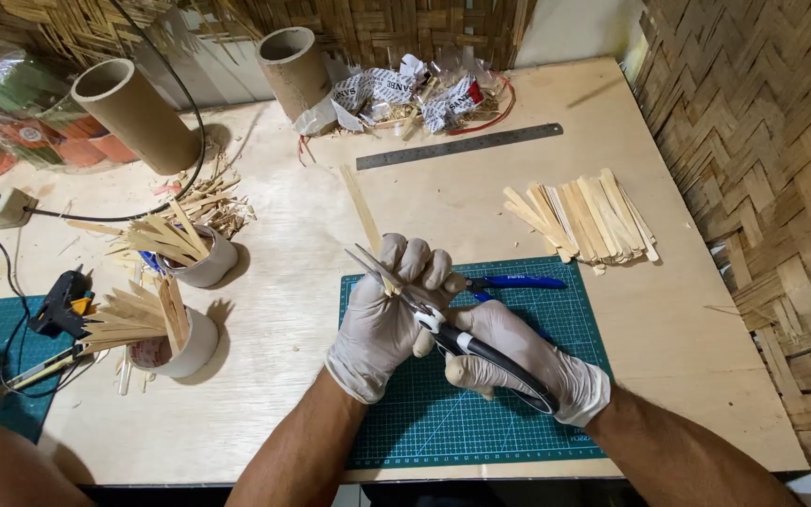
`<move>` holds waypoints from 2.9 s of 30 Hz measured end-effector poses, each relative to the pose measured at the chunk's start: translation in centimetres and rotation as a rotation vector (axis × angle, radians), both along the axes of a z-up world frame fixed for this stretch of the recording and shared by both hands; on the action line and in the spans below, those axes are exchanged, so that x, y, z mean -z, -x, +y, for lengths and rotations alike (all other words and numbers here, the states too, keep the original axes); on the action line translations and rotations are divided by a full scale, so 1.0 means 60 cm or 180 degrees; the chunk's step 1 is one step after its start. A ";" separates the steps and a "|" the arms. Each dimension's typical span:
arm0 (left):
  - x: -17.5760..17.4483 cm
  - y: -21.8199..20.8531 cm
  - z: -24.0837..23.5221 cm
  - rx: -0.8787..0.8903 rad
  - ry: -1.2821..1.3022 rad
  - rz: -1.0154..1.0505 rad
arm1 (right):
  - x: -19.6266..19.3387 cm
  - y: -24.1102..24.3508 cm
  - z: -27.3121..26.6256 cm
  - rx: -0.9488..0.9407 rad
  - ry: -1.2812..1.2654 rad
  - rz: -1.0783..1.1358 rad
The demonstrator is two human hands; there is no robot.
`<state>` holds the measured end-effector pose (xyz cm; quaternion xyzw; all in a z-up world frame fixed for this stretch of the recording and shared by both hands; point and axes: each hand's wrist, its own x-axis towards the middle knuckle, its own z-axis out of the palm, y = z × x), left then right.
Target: Trimming and preparing small wooden sticks for a craft project using scissors and pliers
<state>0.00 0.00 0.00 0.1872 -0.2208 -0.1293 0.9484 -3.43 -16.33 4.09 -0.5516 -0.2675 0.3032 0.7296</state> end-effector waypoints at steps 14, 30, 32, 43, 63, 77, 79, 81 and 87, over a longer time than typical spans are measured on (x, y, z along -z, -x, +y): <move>-0.003 0.003 0.003 0.0085 0.0183 -0.0120 | 0.029 -0.004 0.003 0.0081 0.0048 0.0051; -0.003 0.006 0.003 0.0063 0.0063 -0.0216 | 0.019 -0.001 -0.006 0.0080 0.0135 0.0078; 0.003 0.004 0.003 0.0074 0.0071 -0.0206 | 0.019 0.000 -0.007 0.0072 0.0186 0.0024; -0.012 0.006 0.009 -0.0076 -0.0147 0.0003 | 0.013 -0.011 -0.014 -0.0259 0.0220 0.0267; -0.077 0.006 -0.001 -0.2896 -0.2164 0.1068 | 0.013 -0.037 -0.039 0.2033 0.1072 -0.0395; -0.117 -0.006 0.051 -0.3519 -0.1994 0.1498 | -0.072 0.023 0.017 0.1385 0.3059 -0.0766; -0.115 -0.012 0.056 -0.3516 -0.1863 0.1543 | -0.061 0.036 0.033 0.1323 0.3117 -0.0909; -0.100 -0.020 0.052 -0.3345 -0.1976 0.1633 | -0.042 0.049 0.044 0.0799 0.3698 -0.1983; -0.030 -0.040 0.057 -0.2259 -0.1277 0.1396 | 0.014 0.078 0.041 0.1191 0.3955 -0.3783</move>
